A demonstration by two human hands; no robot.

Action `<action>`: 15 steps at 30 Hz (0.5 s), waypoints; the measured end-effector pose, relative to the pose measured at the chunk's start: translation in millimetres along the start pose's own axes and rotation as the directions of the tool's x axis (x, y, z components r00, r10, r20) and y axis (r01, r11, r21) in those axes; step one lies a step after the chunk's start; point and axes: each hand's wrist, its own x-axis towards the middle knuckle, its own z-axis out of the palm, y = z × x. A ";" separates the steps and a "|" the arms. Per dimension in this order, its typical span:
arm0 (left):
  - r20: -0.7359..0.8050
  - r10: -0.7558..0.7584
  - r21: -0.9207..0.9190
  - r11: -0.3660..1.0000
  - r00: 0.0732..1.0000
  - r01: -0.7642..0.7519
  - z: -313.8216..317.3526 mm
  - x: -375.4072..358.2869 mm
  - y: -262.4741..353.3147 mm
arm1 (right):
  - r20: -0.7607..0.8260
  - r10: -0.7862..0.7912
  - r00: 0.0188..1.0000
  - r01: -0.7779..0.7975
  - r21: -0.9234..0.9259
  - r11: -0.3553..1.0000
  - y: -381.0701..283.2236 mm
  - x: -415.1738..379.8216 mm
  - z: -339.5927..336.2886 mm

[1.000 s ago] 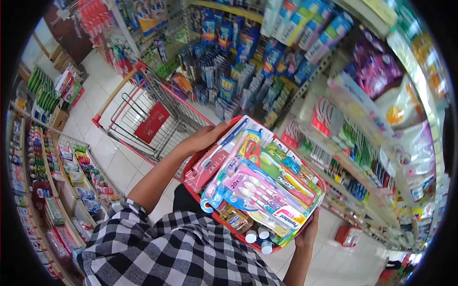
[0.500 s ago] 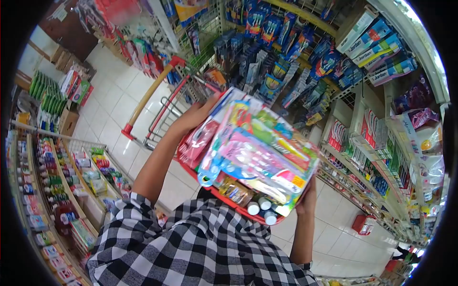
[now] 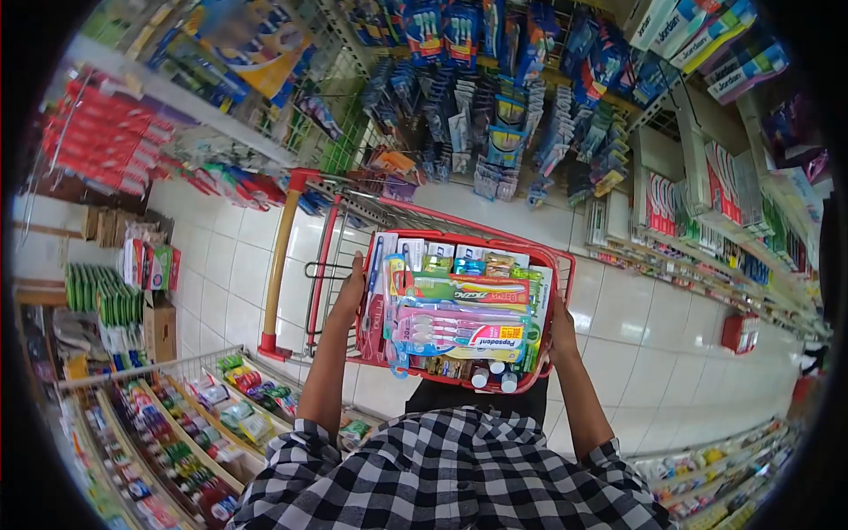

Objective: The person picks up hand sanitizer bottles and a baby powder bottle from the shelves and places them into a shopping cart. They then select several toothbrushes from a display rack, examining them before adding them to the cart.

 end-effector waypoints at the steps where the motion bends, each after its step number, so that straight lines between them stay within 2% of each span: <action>1: -0.008 -0.037 -0.022 0.999 0.999 0.037 2.6 10.9 -6.9 | -0.016 -0.006 1.000 0.007 0.022 1.000 11.1 14.3 -1.1; 4: 0.034 -0.114 -0.060 0.991 0.993 0.116 1.8 32.2 -9.4 | -0.078 -0.004 0.997 -0.001 -0.065 0.998 31.9 42.0 1.0; 7: 0.051 -0.074 -0.126 0.989 0.996 0.080 7.0 57.9 -21.1 | -0.129 0.024 0.991 -0.034 -0.081 0.996 35.9 54.1 7.8; 12: 0.081 -0.138 -0.140 0.979 0.987 0.148 19.4 95.1 -46.3 | -0.260 0.048 0.965 -0.101 -0.194 0.976 58.3 80.3 -0.4; 15: -0.038 -0.131 0.073 0.988 0.991 0.134 33.0 120.1 -60.6 | -0.282 0.011 0.959 -0.088 -0.262 0.961 71.6 101.8 -9.7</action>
